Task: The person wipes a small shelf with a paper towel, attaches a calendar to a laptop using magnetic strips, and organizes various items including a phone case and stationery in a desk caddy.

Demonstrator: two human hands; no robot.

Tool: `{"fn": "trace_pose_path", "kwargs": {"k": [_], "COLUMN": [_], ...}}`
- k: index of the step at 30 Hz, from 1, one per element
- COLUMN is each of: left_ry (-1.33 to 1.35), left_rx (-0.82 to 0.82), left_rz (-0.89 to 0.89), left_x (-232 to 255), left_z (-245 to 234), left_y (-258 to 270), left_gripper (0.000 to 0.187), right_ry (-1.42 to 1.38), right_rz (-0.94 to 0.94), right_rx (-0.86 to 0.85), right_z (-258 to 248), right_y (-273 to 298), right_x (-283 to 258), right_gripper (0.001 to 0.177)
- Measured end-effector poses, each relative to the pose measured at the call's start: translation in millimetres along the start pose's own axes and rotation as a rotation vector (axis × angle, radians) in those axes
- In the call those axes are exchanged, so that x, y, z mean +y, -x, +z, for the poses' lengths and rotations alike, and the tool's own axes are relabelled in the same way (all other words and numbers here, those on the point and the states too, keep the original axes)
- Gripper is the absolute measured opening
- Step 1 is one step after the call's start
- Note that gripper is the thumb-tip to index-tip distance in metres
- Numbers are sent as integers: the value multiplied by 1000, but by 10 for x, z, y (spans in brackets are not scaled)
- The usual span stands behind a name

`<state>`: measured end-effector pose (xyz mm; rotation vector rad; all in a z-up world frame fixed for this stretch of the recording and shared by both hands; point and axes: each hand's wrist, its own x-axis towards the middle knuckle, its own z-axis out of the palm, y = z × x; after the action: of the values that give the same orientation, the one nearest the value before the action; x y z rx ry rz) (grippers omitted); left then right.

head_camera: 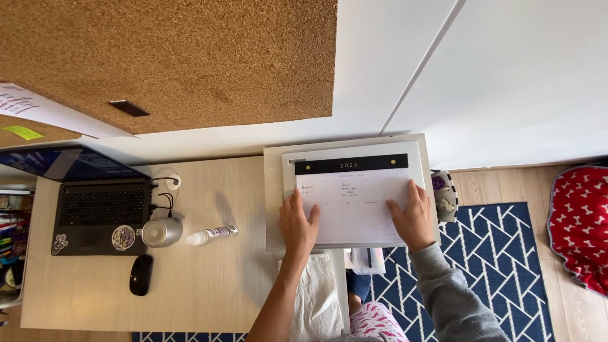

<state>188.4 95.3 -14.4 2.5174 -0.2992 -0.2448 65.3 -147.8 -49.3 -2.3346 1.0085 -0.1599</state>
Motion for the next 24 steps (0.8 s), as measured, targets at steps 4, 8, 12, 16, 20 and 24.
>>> {"fn": "trace_pose_path", "kwargs": {"k": [4, 8, 12, 16, 20, 24], "left_ry": [151, 230, 263, 299, 302, 351], "left_rx": [21, 10, 38, 55, 74, 106], "left_rz": [-32, -41, -46, -24, -38, -146], "left_x": [-135, -310, -498, -414, -385, -622], "left_z": [70, 123, 236, 128, 56, 213], "left_y": [-40, -32, 74, 189, 247, 267], "left_gripper": [66, 67, 63, 59, 50, 26], "right_ry": [-98, -270, -429, -470, -536, -571], "right_rz": [57, 123, 143, 190, 168, 197], "right_rx": [-47, -95, -112, -123, -103, -100], "right_z": [-22, -250, -378, -453, -466, -308], "right_y": [5, 177, 323, 394, 416, 342], "right_x": [58, -73, -140, -187, -181, 136], "right_gripper": [77, 73, 69, 64, 56, 47]}}
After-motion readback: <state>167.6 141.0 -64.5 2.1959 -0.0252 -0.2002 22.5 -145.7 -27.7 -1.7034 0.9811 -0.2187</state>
